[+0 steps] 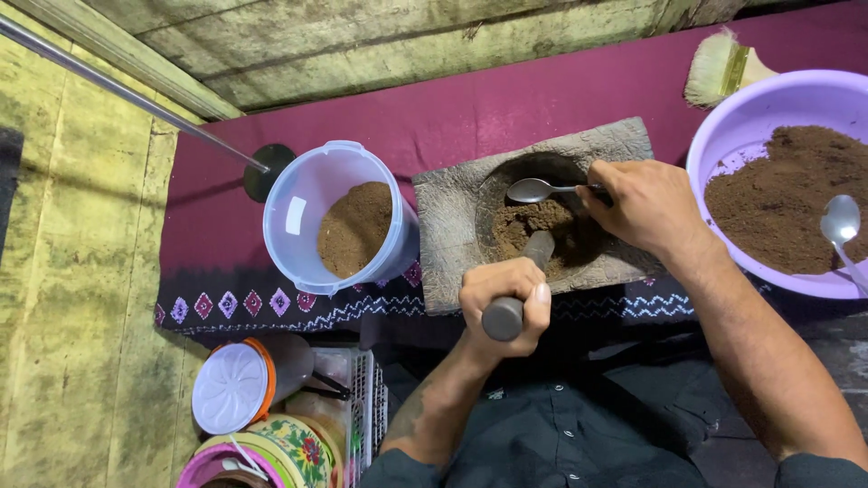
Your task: Grinding and stirring brown powder in a stone mortar using a wooden pestle and a metal spoon
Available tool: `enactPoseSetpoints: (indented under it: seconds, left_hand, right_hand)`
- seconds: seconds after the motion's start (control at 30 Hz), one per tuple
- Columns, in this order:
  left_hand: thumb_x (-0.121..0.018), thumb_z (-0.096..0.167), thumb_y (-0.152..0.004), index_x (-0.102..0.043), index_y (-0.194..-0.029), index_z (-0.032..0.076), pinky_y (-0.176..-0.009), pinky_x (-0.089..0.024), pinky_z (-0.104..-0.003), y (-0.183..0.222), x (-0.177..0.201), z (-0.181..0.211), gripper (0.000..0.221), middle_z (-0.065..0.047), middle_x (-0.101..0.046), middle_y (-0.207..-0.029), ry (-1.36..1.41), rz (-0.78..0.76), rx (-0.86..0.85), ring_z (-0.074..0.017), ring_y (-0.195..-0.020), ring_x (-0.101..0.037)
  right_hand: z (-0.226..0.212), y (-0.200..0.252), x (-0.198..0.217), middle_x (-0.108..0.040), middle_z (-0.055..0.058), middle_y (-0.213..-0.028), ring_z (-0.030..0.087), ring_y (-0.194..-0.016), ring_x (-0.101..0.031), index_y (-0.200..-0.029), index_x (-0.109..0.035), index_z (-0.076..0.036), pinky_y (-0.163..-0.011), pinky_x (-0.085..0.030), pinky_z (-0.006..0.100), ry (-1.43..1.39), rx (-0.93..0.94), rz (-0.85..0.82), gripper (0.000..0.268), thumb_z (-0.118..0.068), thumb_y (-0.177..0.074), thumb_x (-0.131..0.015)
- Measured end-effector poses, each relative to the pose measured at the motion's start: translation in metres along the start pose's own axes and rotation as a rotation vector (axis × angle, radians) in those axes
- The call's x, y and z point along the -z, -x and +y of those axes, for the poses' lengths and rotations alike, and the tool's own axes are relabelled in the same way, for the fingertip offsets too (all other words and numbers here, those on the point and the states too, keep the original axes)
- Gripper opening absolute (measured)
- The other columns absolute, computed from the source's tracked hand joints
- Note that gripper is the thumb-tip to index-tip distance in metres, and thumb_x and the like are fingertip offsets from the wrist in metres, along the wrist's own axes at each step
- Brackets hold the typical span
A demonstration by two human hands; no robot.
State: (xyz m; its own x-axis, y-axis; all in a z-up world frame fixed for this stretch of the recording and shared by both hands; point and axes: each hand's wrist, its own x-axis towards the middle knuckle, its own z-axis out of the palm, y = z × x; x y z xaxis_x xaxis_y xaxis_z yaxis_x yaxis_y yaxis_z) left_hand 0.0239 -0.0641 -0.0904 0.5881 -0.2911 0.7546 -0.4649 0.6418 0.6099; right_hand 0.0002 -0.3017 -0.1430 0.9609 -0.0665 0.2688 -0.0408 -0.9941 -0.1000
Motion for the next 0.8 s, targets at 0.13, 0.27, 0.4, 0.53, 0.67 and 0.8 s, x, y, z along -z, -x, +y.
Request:
enactPoseSetpoints:
  seconds: [0.13, 0.27, 0.4, 0.53, 0.67, 0.8]
  left_hand:
    - [-0.071, -0.002, -0.083, -0.053, -0.06, 0.004, -0.043, -0.042, -0.033, -0.001, 0.02, 0.0, 0.029, -0.007, -0.05, -0.052, -0.025, 0.01, -0.023, -0.0218, -0.044, -0.046]
    - [-0.065, -0.001, -0.089, -0.051, -0.06, 0.005, -0.041, -0.043, -0.032, -0.036, 0.015, 0.057, 0.033, -0.008, -0.048, -0.05, -0.11, 0.026, 0.046, -0.0221, -0.042, -0.042]
    - [-0.06, -0.001, -0.089, -0.047, -0.059, 0.007, -0.041, -0.043, -0.03, -0.061, 0.001, 0.103, 0.033, -0.005, -0.045, -0.046, 0.011, 0.062, 0.096, -0.0205, -0.038, -0.04]
    - [-0.061, 0.003, -0.091, -0.047, -0.057, 0.008, -0.041, -0.041, -0.031, -0.051, 0.018, 0.072, 0.037, -0.006, -0.044, -0.045, -0.117, -0.041, 0.168, -0.0211, -0.038, -0.04]
    - [-0.065, 0.001, -0.089, -0.05, -0.054, 0.011, -0.044, -0.035, -0.025, -0.025, 0.017, 0.007, 0.039, 0.0, -0.046, -0.047, -0.168, 0.002, 0.228, -0.0141, -0.043, -0.036]
    - [-0.064, -0.004, -0.088, -0.048, -0.053, 0.01, -0.043, -0.034, -0.025, -0.019, 0.018, 0.013, 0.041, -0.001, -0.045, -0.045, -0.152, 0.016, 0.188, -0.0134, -0.043, -0.035]
  right_hand:
    - [0.0, 0.005, -0.004, -0.066, 0.003, -0.072, 0.031, -0.072, -0.071, -0.09, -0.057, -0.021, -0.063, -0.056, 0.044, 0.005, 0.013, 0.003, 0.029, -0.046, -0.087, -0.07]
    - [0.005, 0.0, -0.006, -0.067, 0.003, -0.073, 0.031, -0.071, -0.071, -0.089, -0.056, -0.019, -0.064, -0.057, 0.043, 0.007, 0.01, -0.025, 0.029, -0.045, -0.092, -0.068]
    - [0.007, 0.003, -0.009, -0.068, 0.003, -0.074, 0.031, -0.07, -0.071, -0.091, -0.058, -0.019, -0.064, -0.057, 0.043, 0.001, -0.004, -0.038, 0.028, -0.046, -0.091, -0.066]
    - [0.004, 0.004, -0.005, -0.068, 0.002, -0.076, 0.03, -0.072, -0.072, -0.093, -0.059, -0.02, -0.065, -0.057, 0.042, -0.013, -0.008, -0.049, 0.025, -0.043, -0.09, -0.069]
    - [0.001, 0.006, -0.004, -0.068, 0.003, -0.078, 0.028, -0.072, -0.071, -0.095, -0.058, -0.019, -0.066, -0.057, 0.039, 0.005, 0.004, 0.003, 0.024, -0.041, -0.092, -0.068]
    - [-0.005, 0.012, 0.018, -0.068, -0.002, -0.082, 0.021, -0.076, -0.072, -0.097, -0.058, -0.023, -0.067, -0.057, 0.032, 0.163, 0.087, 0.069, 0.013, -0.035, -0.098, -0.064]
